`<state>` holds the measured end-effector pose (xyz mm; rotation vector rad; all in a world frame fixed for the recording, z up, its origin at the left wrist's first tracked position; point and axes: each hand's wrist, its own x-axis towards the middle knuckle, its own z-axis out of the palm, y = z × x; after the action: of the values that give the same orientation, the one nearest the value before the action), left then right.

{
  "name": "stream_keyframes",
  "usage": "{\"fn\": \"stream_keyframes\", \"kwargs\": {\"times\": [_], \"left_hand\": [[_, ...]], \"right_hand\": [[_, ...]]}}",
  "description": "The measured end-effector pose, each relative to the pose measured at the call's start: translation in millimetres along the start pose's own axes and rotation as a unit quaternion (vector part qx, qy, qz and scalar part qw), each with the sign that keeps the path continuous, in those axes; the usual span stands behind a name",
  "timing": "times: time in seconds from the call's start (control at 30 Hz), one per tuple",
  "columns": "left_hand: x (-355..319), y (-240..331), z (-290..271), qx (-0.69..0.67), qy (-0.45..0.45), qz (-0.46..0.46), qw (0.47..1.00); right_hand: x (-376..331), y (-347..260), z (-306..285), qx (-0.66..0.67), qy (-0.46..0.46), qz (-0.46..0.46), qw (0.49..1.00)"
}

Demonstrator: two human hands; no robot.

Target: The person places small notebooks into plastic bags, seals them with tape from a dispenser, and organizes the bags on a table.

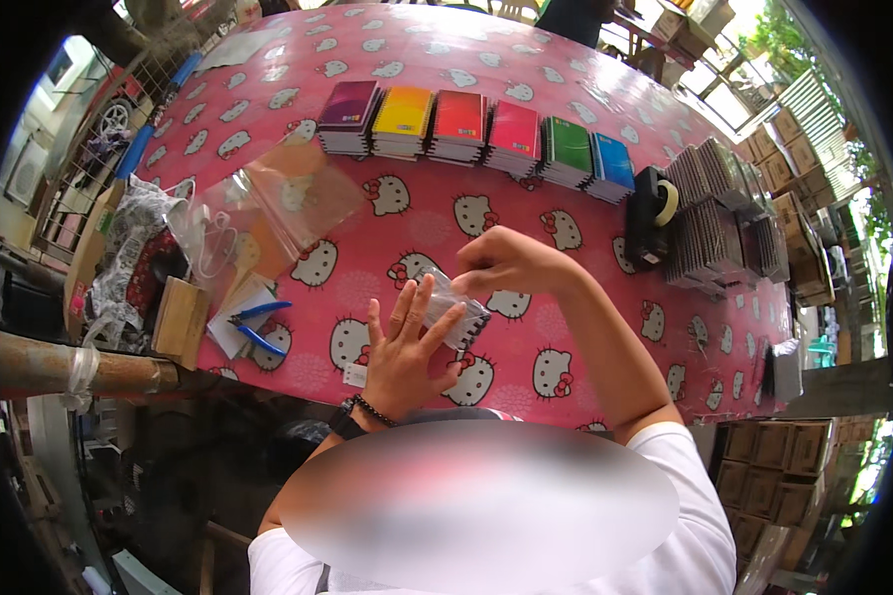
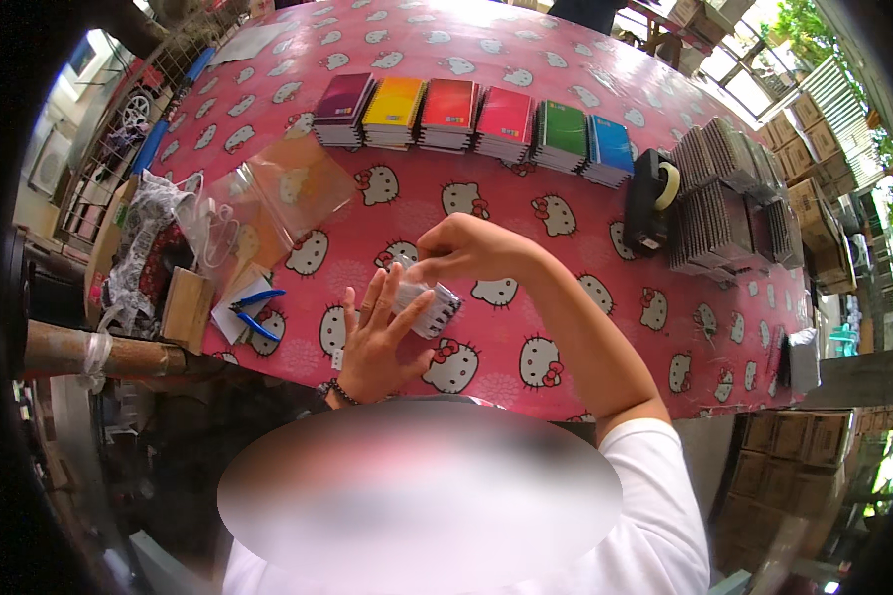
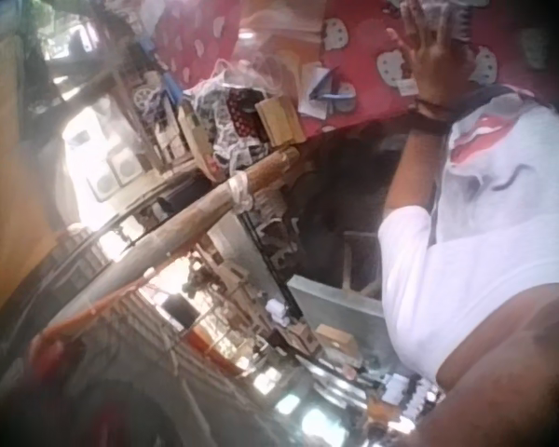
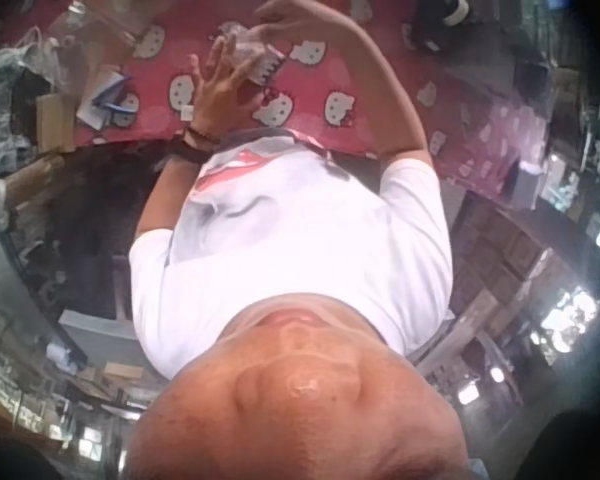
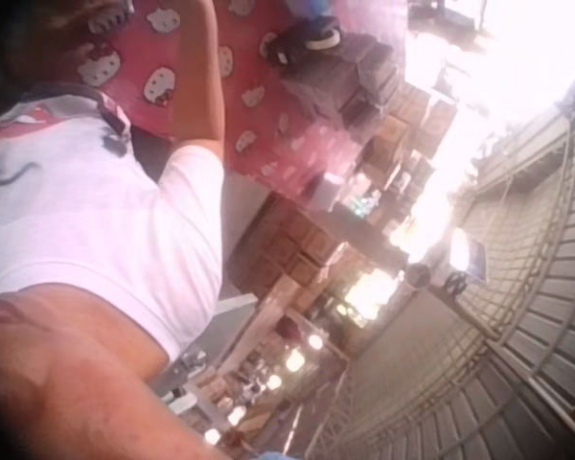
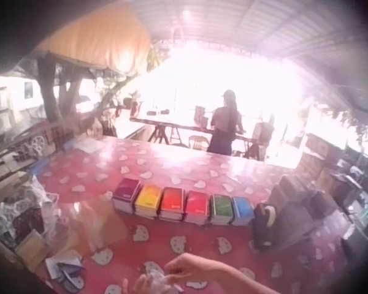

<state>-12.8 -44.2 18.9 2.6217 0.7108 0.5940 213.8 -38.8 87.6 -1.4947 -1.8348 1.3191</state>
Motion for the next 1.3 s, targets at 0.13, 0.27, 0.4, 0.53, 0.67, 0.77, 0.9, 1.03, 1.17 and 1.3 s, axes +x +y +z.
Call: {"fn": "stream_keyframes", "kwargs": {"times": [0.13, 0.27, 0.4, 0.53, 0.67, 0.77, 0.9, 1.03, 1.17, 1.3], "left_hand": [[4.5, -3.1, -10.0, 0.001, -0.020, 0.016, 1.000], [20.5, -0.9, -16.4, 0.024, -0.048, 0.065, 0.996], [36.6, -1.5, -12.3, 0.051, -0.083, 0.079, 0.992], [34.9, -6.0, -12.4, 0.057, -0.071, 0.102, 0.991], [35.4, 6.8, -20.1, 0.081, -0.081, 0.128, 0.985], [38.9, -6.8, -25.3, 0.153, -0.101, 0.203, 0.962], [61.2, 10.6, -32.1, 0.020, -0.043, 0.160, 0.986], [76.1, 53.2, 10.4, -0.218, 0.060, -0.036, 0.974], [110.9, 133.6, 59.3, -0.500, 0.001, -0.127, 0.856], [125.9, 200.3, 64.9, -0.491, 0.012, -0.003, 0.871]], "right_hand": [[22.8, 1.0, 7.7, -0.216, -0.022, 0.190, 0.958], [23.5, 0.0, 15.1, -0.234, -0.005, 0.179, 0.956], [7.9, -2.5, 5.6, -0.238, 0.039, 0.009, 0.970], [9.6, 22.7, 4.7, -0.069, -0.009, 0.031, 0.997], [24.4, 114.4, 54.2, 0.212, 0.018, 0.070, 0.975], [5.3, 128.2, 85.2, 0.153, 0.216, 0.062, 0.962], [-41.1, 116.0, 113.2, 0.348, 0.374, -0.033, 0.859], [-113.6, 63.6, 136.7, -0.033, 0.508, -0.057, 0.859], [-177.5, 79.9, 113.8, -0.199, 0.603, 0.052, 0.771], [-277.9, 99.0, 26.5, -0.215, 0.704, 0.036, 0.676]]}}
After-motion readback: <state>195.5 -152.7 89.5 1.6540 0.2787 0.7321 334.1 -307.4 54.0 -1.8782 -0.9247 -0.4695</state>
